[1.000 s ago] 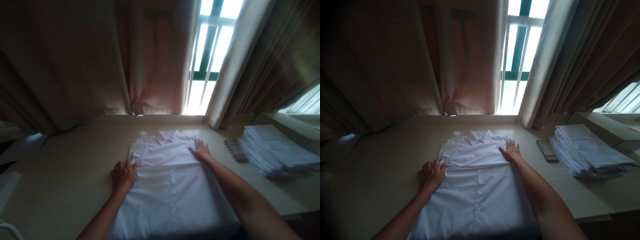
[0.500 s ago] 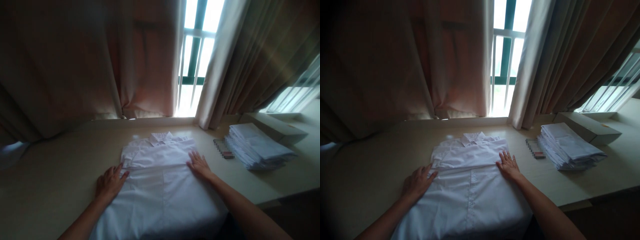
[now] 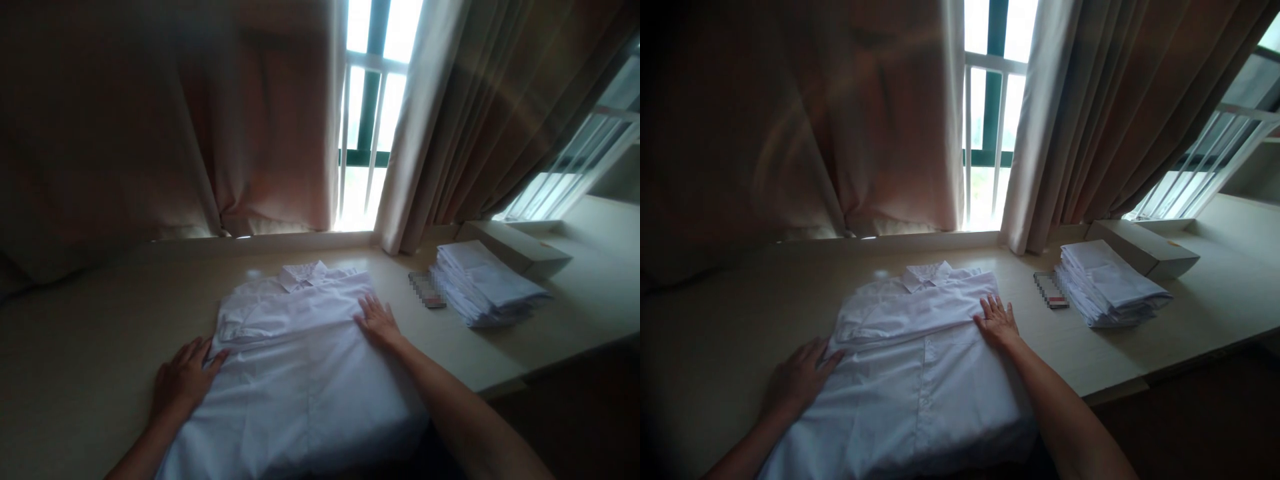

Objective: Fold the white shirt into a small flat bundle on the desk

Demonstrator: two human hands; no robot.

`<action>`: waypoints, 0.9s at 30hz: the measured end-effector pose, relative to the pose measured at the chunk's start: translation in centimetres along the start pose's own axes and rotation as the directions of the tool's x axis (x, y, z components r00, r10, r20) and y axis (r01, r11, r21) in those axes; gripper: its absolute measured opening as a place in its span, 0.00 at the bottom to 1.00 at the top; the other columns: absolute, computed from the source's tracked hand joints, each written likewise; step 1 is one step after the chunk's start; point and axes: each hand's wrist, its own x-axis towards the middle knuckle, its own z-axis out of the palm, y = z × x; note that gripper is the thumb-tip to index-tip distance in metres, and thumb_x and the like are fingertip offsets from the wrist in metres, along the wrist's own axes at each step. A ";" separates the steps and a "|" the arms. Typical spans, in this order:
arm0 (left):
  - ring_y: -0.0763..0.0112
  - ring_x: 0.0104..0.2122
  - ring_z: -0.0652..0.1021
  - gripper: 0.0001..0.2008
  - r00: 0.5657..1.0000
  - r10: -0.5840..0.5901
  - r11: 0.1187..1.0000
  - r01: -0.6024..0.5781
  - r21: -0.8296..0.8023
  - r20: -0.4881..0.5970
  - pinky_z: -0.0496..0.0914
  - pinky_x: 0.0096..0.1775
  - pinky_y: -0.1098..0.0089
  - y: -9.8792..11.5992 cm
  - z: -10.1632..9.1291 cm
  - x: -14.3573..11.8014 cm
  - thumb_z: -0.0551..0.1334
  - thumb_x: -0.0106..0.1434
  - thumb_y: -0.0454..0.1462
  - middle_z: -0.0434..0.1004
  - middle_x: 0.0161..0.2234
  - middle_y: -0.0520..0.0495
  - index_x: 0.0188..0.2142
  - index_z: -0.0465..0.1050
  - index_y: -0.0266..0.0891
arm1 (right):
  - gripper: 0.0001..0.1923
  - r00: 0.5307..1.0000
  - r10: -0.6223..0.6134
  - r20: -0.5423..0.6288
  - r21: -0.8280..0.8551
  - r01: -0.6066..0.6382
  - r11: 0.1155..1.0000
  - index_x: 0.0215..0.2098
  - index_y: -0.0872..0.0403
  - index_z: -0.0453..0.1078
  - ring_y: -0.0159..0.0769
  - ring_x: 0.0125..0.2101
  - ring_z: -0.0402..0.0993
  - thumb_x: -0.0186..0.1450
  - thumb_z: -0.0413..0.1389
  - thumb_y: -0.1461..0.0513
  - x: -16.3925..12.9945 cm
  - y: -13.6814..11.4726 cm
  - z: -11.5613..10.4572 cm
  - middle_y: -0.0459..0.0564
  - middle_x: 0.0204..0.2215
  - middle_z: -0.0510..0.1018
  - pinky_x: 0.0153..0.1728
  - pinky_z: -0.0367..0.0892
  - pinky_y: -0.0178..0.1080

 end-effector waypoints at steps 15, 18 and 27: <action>0.44 0.49 0.66 0.33 0.978 -0.206 0.975 0.208 0.080 -0.038 0.61 0.47 0.49 3.9 -1.4 3.9 0.46 0.60 0.59 0.65 0.51 0.35 0.55 0.70 0.47 | 0.34 0.999 0.038 -0.012 -0.011 -0.038 0.999 0.70 0.46 0.36 0.39 0.68 0.25 0.70 0.32 0.44 2.8 0.3 0.0 0.44 0.70 0.34 0.63 0.24 0.55; 0.46 0.49 0.66 0.31 0.982 -0.184 0.977 0.187 0.099 -0.038 0.61 0.46 0.50 4.7 -1.7 3.9 0.47 0.61 0.58 0.66 0.50 0.35 0.55 0.70 0.47 | 0.36 0.999 0.040 -0.022 0.000 -0.040 0.999 0.70 0.46 0.37 0.40 0.68 0.25 0.69 0.32 0.42 3.7 0.3 -0.1 0.45 0.70 0.35 0.63 0.24 0.55; 0.44 0.49 0.66 0.31 0.984 -0.150 0.979 0.161 0.121 -0.097 0.59 0.47 0.48 5.6 -1.5 4.2 0.44 0.64 0.56 0.65 0.49 0.33 0.56 0.68 0.44 | 0.35 0.995 0.022 -0.099 0.034 -0.019 0.999 0.69 0.46 0.42 0.42 0.68 0.32 0.69 0.35 0.41 5.0 0.5 0.5 0.47 0.69 0.40 0.63 0.28 0.57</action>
